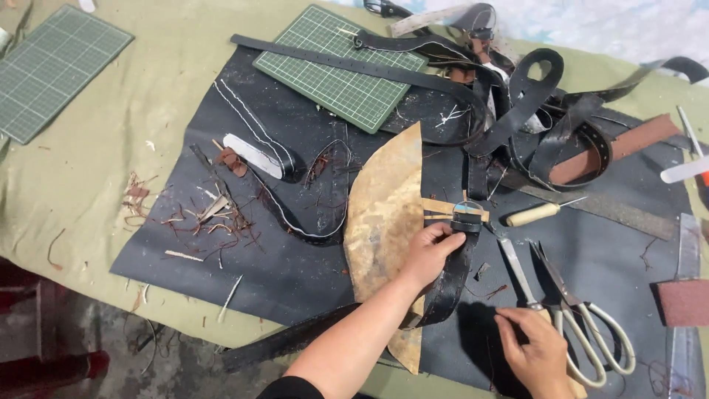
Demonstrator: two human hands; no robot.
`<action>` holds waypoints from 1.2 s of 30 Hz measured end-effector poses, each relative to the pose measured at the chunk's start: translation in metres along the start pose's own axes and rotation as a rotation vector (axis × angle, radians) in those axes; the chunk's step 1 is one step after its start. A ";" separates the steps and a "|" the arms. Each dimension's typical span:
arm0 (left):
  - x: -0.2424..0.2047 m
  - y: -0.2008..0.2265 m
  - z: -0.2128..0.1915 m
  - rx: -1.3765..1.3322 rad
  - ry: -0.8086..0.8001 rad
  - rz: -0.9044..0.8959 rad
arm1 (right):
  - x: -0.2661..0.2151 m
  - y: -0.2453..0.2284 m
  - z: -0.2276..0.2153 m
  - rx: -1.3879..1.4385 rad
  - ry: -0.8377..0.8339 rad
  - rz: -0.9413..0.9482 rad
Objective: Sorting through various leather scraps and straps on a workbench to select and assemble a strap with a metal buckle.
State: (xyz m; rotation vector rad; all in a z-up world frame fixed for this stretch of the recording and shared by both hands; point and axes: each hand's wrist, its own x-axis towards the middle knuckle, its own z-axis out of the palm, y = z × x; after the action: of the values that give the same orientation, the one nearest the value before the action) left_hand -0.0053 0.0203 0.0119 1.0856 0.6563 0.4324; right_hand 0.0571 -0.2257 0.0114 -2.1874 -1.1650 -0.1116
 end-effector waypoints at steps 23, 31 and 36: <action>0.042 -0.068 -0.040 -0.056 -0.029 0.234 | -0.005 -0.044 -0.014 0.403 0.143 0.015; 0.030 -0.043 -0.035 -0.023 -0.054 0.281 | -0.005 -0.046 -0.019 0.432 0.117 0.034; 0.027 -0.039 -0.031 -0.032 -0.040 0.277 | -0.006 -0.044 -0.015 0.425 0.104 0.032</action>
State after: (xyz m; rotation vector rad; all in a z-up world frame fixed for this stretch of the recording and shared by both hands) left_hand -0.0067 0.0415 -0.0412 1.1565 0.4629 0.6557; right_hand 0.0227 -0.2210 0.0434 -1.8026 -0.9912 0.0346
